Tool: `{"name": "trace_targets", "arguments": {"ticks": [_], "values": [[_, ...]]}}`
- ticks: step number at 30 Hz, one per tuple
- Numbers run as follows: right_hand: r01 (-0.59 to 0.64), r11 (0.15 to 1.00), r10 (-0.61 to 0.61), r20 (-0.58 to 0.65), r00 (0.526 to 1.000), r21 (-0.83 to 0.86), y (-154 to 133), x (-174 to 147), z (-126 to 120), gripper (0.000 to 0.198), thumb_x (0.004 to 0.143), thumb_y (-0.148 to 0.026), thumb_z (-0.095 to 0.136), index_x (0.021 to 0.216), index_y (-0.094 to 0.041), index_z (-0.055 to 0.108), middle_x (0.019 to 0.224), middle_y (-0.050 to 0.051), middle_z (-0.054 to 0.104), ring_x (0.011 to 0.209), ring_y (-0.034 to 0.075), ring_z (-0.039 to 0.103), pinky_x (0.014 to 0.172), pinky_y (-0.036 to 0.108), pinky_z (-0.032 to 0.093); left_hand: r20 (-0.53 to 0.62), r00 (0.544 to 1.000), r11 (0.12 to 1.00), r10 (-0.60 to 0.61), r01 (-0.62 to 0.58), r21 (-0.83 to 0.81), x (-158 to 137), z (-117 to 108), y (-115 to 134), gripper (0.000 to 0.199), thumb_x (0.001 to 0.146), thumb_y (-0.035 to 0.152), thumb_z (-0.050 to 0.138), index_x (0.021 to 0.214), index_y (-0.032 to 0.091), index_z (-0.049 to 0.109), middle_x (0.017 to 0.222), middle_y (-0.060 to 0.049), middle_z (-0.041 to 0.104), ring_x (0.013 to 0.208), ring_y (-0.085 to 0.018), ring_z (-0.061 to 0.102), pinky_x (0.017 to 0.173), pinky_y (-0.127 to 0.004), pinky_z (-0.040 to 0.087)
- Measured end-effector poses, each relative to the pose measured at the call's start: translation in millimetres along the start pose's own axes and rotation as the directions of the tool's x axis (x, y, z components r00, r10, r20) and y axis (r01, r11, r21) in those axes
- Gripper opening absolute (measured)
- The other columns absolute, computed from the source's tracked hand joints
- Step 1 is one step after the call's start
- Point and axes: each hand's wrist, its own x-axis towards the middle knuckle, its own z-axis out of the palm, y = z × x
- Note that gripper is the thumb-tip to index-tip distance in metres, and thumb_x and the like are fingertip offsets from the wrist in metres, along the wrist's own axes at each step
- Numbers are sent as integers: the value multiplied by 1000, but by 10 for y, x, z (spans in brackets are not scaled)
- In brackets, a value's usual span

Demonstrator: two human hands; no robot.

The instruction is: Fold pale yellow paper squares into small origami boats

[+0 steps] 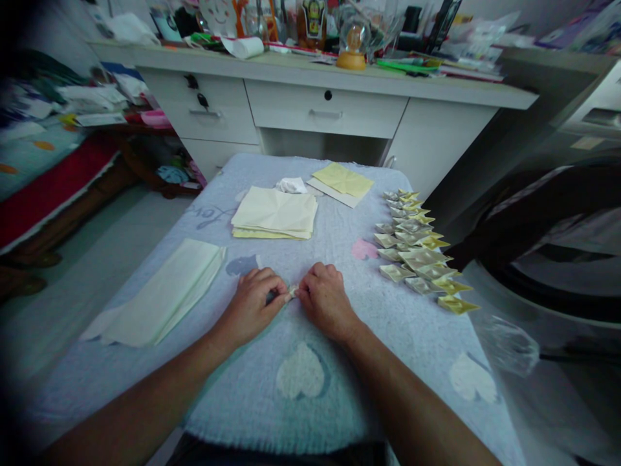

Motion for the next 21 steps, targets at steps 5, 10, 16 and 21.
{"name": "trace_targets", "arguments": {"ticks": [5,10,16,21], "values": [[-1,1000,1,-11,1000,13,-1,-1,5,10,88,-20,60,80,-18,64,91,7,56,89,21,46,81,36,36,47,998,999,-33,34,-28,38,-12,-2,13,84,25,62,71,20,63,83,-1,62,90,-21,53,79,-35,31],[-22,1000,21,-40,999,-5,6,-6,41,11,89,-23,60,79,-18,63,91,6,56,88,22,47,80,36,36,79,995,998,-66,65,14,83,-20,21,17,84,26,61,69,20,63,82,-1,62,91,-21,53,79,-35,31],[-49,999,48,-74,996,-15,11,-14,52,8,86,-24,64,91,-18,64,96,7,57,93,24,47,83,38,36,18,996,990,-89,87,111,40,23,48,10,84,27,60,76,22,62,88,-2,63,93,-23,51,78,-36,31],[-33,999,33,-61,998,-9,14,-26,39,7,87,-24,63,91,-19,64,96,7,57,93,24,47,83,38,36,-51,994,979,-94,102,175,-12,59,49,12,82,30,64,91,23,60,98,-4,61,96,-26,49,80,-38,33]]}}
